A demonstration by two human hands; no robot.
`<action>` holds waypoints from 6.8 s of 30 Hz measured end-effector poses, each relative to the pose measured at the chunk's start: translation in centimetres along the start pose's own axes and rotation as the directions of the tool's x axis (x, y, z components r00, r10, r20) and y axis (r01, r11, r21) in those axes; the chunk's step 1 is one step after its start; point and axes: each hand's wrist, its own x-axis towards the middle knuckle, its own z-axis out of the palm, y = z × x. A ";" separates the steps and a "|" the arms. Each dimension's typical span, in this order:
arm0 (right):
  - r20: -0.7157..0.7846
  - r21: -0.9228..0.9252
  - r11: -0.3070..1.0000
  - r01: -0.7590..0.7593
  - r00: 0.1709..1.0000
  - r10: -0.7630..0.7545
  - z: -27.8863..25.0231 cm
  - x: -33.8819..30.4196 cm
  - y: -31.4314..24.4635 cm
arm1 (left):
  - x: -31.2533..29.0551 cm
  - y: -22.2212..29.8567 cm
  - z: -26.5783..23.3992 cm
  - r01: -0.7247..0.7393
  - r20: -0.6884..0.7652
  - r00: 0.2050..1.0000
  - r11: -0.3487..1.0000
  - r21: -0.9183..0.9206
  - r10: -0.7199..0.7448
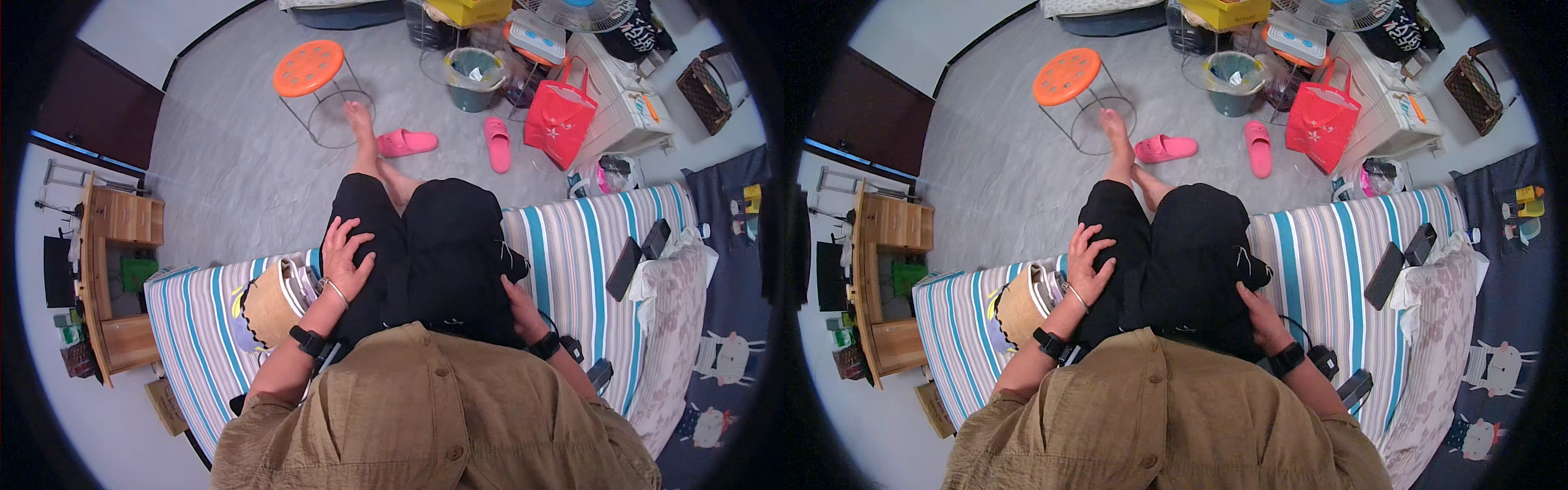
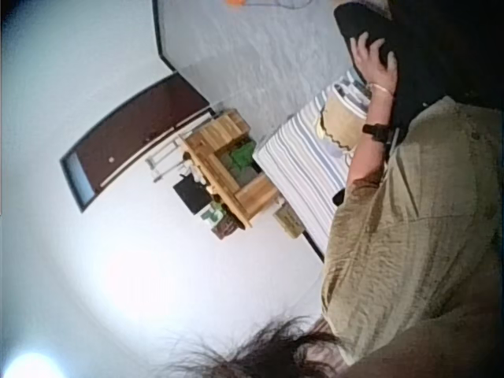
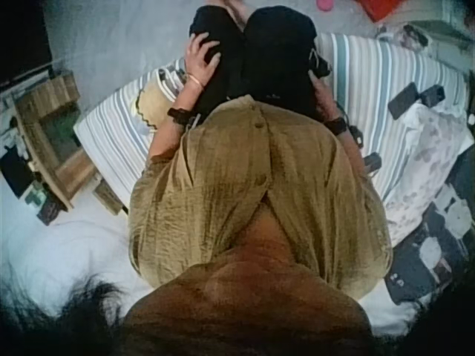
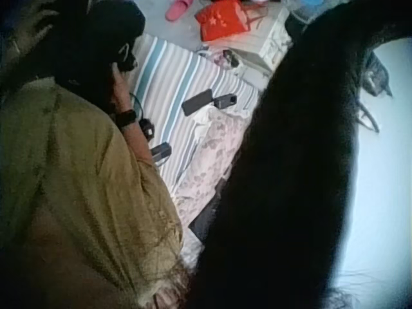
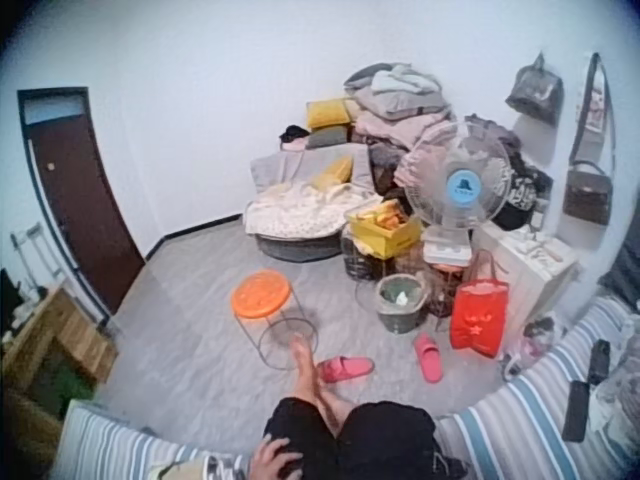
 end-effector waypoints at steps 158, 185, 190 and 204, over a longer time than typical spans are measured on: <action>0.038 0.085 0.993 -0.082 0.996 0.079 1.9 -3.6 -4.8 | 6.9 -9.6 3.4 0.282 0.102 0.957 0.950 -0.135 -0.270; 0.182 0.165 0.986 -0.035 0.983 0.004 0.8 -1.5 -2.9 | 7.2 -9.3 2.6 0.388 0.142 0.919 0.906 -0.170 -0.367; 0.096 0.133 0.991 0.024 0.995 -0.037 -0.6 0.5 -0.8 | 7.7 -8.0 2.4 0.389 0.132 0.916 0.918 -0.075 -0.378; 0.083 0.045 0.999 -0.010 0.997 0.006 -1.4 1.4 -0.6 | 7.2 -2.9 -0.9 0.434 0.115 0.894 0.901 0.018 -0.433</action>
